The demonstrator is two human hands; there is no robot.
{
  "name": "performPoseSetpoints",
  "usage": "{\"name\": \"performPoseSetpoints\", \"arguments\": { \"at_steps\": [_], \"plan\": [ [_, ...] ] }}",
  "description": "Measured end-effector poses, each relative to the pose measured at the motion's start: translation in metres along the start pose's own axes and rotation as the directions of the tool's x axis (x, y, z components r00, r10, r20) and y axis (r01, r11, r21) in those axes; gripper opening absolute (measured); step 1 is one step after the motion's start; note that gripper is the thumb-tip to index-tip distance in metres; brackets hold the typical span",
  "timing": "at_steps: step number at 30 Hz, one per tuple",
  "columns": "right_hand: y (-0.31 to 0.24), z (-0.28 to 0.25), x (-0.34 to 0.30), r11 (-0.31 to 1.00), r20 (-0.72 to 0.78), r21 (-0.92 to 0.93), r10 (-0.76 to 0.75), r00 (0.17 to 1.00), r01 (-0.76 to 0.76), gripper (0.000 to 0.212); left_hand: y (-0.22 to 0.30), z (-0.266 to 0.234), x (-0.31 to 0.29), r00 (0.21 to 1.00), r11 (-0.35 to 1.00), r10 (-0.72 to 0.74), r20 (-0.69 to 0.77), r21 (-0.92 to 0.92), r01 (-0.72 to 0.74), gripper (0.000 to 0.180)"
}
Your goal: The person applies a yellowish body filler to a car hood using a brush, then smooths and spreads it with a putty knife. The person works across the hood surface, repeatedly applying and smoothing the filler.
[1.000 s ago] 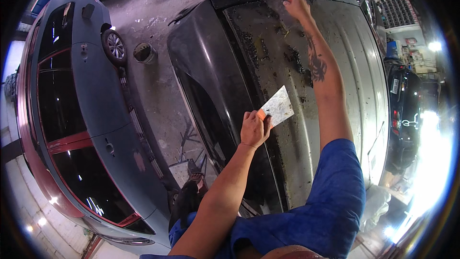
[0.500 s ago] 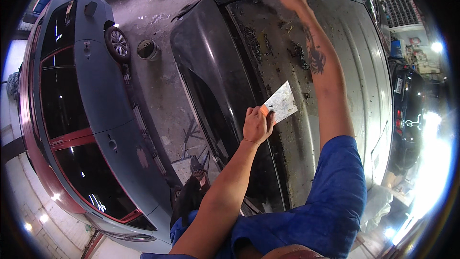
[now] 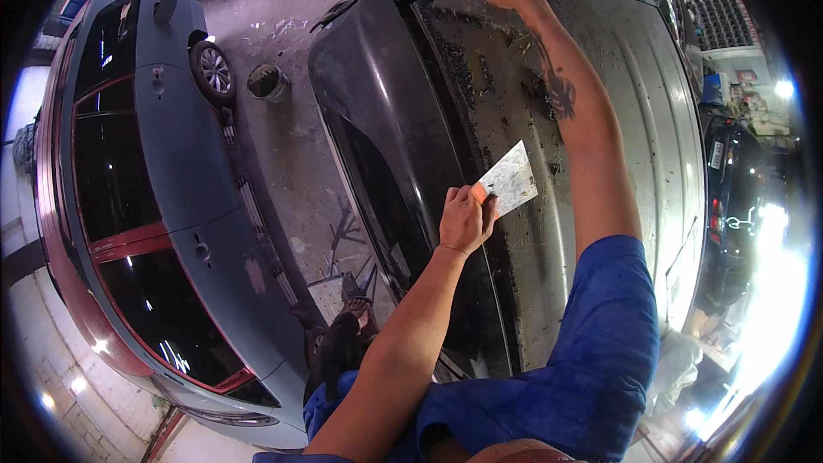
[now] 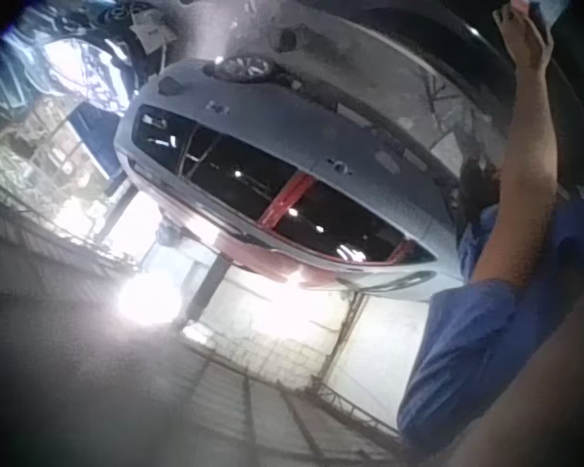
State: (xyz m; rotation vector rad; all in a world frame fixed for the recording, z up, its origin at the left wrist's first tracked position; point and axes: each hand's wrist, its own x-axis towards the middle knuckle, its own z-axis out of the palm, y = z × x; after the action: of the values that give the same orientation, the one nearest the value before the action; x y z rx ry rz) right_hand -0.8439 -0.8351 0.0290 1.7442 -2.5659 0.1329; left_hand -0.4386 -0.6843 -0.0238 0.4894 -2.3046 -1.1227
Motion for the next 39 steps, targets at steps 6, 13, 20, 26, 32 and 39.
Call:
{"name": "performPoseSetpoints", "arguments": {
  "at_steps": [6, 13, 20, 26, 32, 39],
  "plan": [
    [-0.005, -0.019, -0.005, 0.995, 0.109, 0.064, -0.086, 0.99, 0.079, 0.056, 0.0, 0.002, 0.0, 1.0, 1.0, -0.009, 0.006, -0.023, 0.009, 0.022],
    [-0.035, -0.021, 0.014, 0.973, 0.096, 0.226, -0.063, 0.993, 0.04, 0.047, -0.001, 0.002, -0.001, 1.0, 1.0, -0.017, 0.007, 0.003, 0.017, 0.022],
    [-0.061, -0.028, -0.063, 0.945, 0.256, -0.036, -0.305, 0.917, 0.325, 0.06, -0.002, 0.004, 0.0, 1.0, 1.0, 0.003, -0.015, -0.025, -0.004, 0.022],
    [-0.033, -0.043, -0.107, 0.935, 0.116, 0.109, -0.35, 0.93, 0.338, 0.055, 0.0, 0.001, 0.002, 0.999, 0.999, 0.0, -0.033, -0.046, -0.002, 0.021],
    [-0.01, -0.025, -0.046, 0.983, 0.049, 0.044, -0.183, 0.982, 0.181, 0.055, 0.001, 0.001, 0.001, 0.999, 1.0, 0.021, -0.027, -0.011, -0.021, 0.02],
    [-0.035, -0.036, -0.107, 0.97, 0.35, 0.02, -0.234, 0.907, 0.243, 0.054, 0.001, -0.001, 0.001, 1.0, 1.0, -0.012, 0.003, -0.004, 0.012, 0.019]
  ]
}}
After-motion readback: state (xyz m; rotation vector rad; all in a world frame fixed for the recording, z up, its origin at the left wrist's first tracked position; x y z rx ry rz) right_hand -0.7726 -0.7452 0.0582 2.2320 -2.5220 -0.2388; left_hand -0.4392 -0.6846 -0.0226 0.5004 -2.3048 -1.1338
